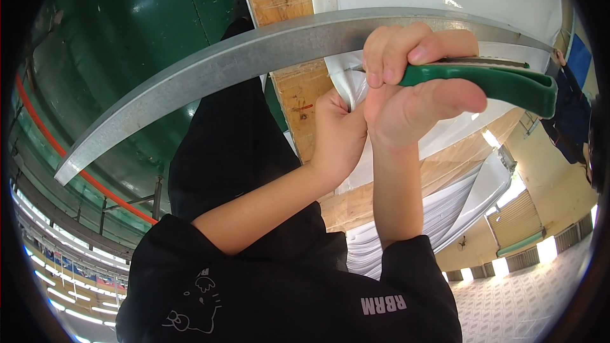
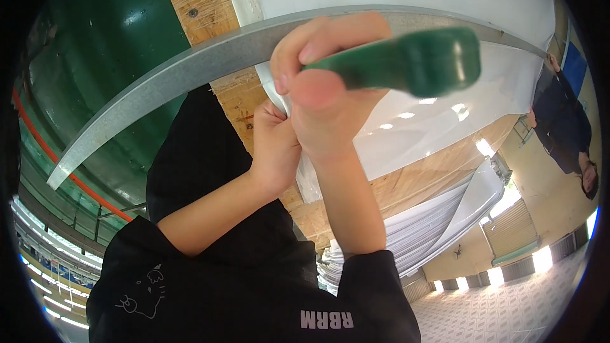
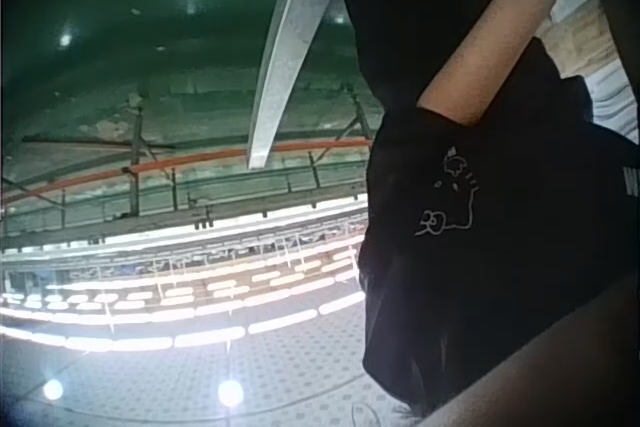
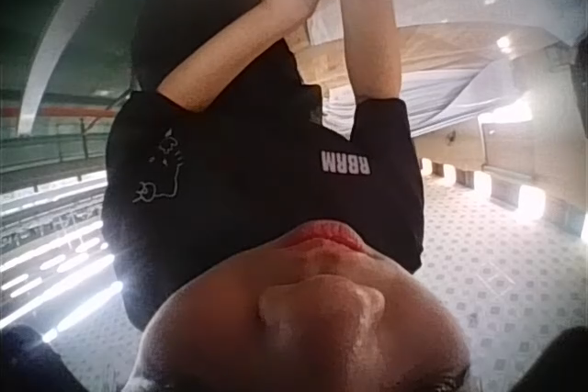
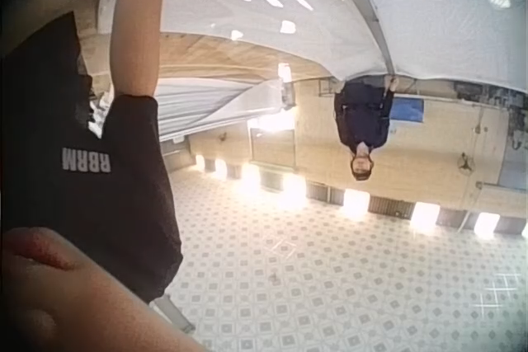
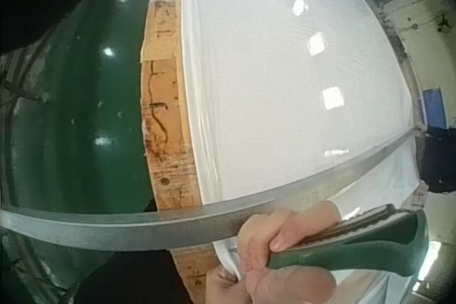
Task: The recorder uses a utility knife and a metal guide bar to cut large sheets of white plastic or vinyl material on a workshop table.
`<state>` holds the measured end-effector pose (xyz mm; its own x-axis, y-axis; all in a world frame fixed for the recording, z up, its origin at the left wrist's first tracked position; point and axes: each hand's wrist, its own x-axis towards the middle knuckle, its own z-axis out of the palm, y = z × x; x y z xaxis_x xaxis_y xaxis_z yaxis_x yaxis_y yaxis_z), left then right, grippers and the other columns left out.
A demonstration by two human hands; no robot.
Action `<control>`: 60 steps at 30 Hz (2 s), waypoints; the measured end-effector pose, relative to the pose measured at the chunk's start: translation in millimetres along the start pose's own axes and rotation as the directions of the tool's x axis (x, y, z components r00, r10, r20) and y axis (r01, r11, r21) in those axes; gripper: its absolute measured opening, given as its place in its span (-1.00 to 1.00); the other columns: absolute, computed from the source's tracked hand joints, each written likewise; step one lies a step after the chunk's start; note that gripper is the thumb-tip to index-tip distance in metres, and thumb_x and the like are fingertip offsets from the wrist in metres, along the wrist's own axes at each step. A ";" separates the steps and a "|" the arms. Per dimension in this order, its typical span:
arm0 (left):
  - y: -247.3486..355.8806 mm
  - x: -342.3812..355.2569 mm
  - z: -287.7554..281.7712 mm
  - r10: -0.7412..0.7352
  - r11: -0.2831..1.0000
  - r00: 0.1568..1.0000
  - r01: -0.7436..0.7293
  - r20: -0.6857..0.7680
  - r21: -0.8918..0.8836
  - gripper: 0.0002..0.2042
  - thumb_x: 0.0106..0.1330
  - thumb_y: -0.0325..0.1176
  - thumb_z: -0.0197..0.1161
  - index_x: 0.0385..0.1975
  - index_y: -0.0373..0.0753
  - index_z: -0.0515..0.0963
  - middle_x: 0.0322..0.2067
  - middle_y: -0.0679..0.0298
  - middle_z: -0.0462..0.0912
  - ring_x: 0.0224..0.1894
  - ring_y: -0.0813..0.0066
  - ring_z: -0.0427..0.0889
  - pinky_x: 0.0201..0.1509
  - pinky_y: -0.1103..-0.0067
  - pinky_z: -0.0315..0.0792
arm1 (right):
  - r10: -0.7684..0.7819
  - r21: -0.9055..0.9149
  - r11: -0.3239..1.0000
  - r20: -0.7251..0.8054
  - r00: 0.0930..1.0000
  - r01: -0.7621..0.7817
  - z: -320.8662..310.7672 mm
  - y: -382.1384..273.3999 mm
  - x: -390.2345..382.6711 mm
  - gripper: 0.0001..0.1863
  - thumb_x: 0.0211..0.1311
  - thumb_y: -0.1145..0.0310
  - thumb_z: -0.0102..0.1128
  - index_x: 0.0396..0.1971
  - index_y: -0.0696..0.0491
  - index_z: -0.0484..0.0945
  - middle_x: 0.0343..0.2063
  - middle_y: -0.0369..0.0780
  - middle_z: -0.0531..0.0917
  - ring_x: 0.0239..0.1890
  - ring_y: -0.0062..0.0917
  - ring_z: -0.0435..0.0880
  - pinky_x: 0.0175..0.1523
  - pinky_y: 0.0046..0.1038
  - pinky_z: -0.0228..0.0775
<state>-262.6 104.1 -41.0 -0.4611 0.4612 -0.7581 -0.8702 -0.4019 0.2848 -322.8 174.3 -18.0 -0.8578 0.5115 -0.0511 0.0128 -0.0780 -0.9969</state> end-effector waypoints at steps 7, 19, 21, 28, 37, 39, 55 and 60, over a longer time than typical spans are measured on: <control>-35.9 8.3 1.6 0.326 0.924 0.930 -0.275 -0.172 0.265 -0.94 0.19 -0.47 0.19 -0.49 -0.27 0.50 -0.46 0.40 0.56 -0.47 0.76 0.42 -0.45 0.68 0.32 | 0.097 0.025 0.995 0.077 0.992 -0.100 21.9 -10.9 -9.5 -0.35 0.02 -0.37 -0.14 -0.37 0.02 0.23 -0.71 -0.28 0.35 -0.72 -0.58 0.28 -0.60 -0.58 0.15; 60.1 1.6 23.0 -0.159 0.913 0.980 0.101 0.117 0.395 -0.73 0.25 -0.30 0.20 -0.16 -0.36 0.51 -0.26 0.31 0.60 -0.23 0.57 0.57 -0.14 0.66 0.39 | -0.110 0.477 0.794 -0.496 0.862 0.376 -93.2 -97.6 -16.0 -0.73 0.27 0.52 -0.11 -0.07 0.05 0.46 -0.08 -0.13 0.39 0.06 -0.39 0.33 0.38 -0.02 -0.18; 65.8 1.2 19.6 -0.079 0.823 0.987 -0.015 0.140 0.568 -0.69 0.24 -0.26 0.21 -0.15 -0.36 0.52 -0.34 0.29 0.63 -0.34 0.64 0.57 -0.26 0.67 0.41 | -0.215 0.437 0.824 -0.348 0.912 0.361 -126.7 -95.4 -30.7 -0.72 0.30 0.42 -0.10 -0.02 0.01 0.42 -0.15 -0.17 0.37 -0.02 -0.39 0.37 0.36 0.07 -0.21; 69.1 -1.9 27.4 0.167 -0.285 0.808 -0.509 0.565 0.812 -0.79 0.18 -0.34 0.22 -0.26 -0.33 0.53 -0.67 0.25 0.49 -0.68 0.34 0.50 -0.62 0.51 0.33 | -0.196 0.183 0.960 -0.106 0.975 0.213 -80.9 -83.0 -14.0 -0.52 0.31 -0.05 -0.15 0.10 -0.10 0.20 -0.15 -0.18 0.31 -0.10 -0.26 0.42 0.26 0.19 -0.09; 77.7 4.5 24.6 0.046 -0.382 0.734 -0.614 0.678 0.691 -0.73 0.05 -0.39 0.18 -0.23 -0.33 0.51 -0.71 0.35 0.39 -0.70 0.48 0.45 -0.61 0.60 0.31 | -0.137 -0.176 0.977 -0.086 0.987 0.121 -63.5 -49.3 -0.6 -0.45 -0.11 0.35 0.45 -0.18 0.04 0.26 -0.33 -0.12 0.52 -0.27 -0.33 0.64 0.03 -0.11 0.44; 81.2 5.6 20.7 -0.007 -0.373 0.736 -0.631 0.677 0.681 -0.68 0.00 -0.41 0.18 -0.20 -0.35 0.51 -0.71 0.35 0.38 -0.68 0.48 0.45 -0.59 0.60 0.32 | -0.215 -0.304 0.929 0.025 0.976 0.212 -55.4 -57.3 6.0 -0.61 -0.16 0.52 0.43 -0.40 0.07 0.34 -0.49 -0.17 0.58 -0.39 -0.34 0.64 -0.07 -0.16 0.51; 91.4 33.4 -9.7 -0.017 0.213 0.687 -0.708 0.727 0.674 -0.88 0.02 -0.32 0.13 -0.48 -0.19 0.45 -0.53 0.29 0.47 -0.47 0.36 0.55 -0.41 0.53 0.42 | -0.337 -0.281 0.833 0.428 0.839 0.478 -6.6 -23.3 13.3 -0.80 -0.51 0.51 0.01 -0.71 -0.03 0.26 -0.64 -0.32 0.39 -0.63 -0.51 0.35 -0.53 -0.55 0.26; 88.3 40.2 -9.6 -0.064 0.213 0.683 -0.703 0.727 0.679 -0.88 0.02 -0.32 0.13 -0.47 -0.19 0.46 -0.52 0.29 0.47 -0.47 0.37 0.55 -0.41 0.53 0.42 | -0.334 -0.410 0.751 0.440 0.833 0.518 -8.0 -18.5 11.6 -0.71 -0.33 0.45 0.15 -0.62 -0.10 0.20 -0.60 -0.31 0.35 -0.62 -0.54 0.30 -0.51 -0.57 0.22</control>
<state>-356.3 79.6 -51.9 -0.3851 0.9163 -0.1096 0.0205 0.1273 0.9917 -328.9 188.5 -0.5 -0.9453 0.0756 0.3172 -0.2237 0.5576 -0.7994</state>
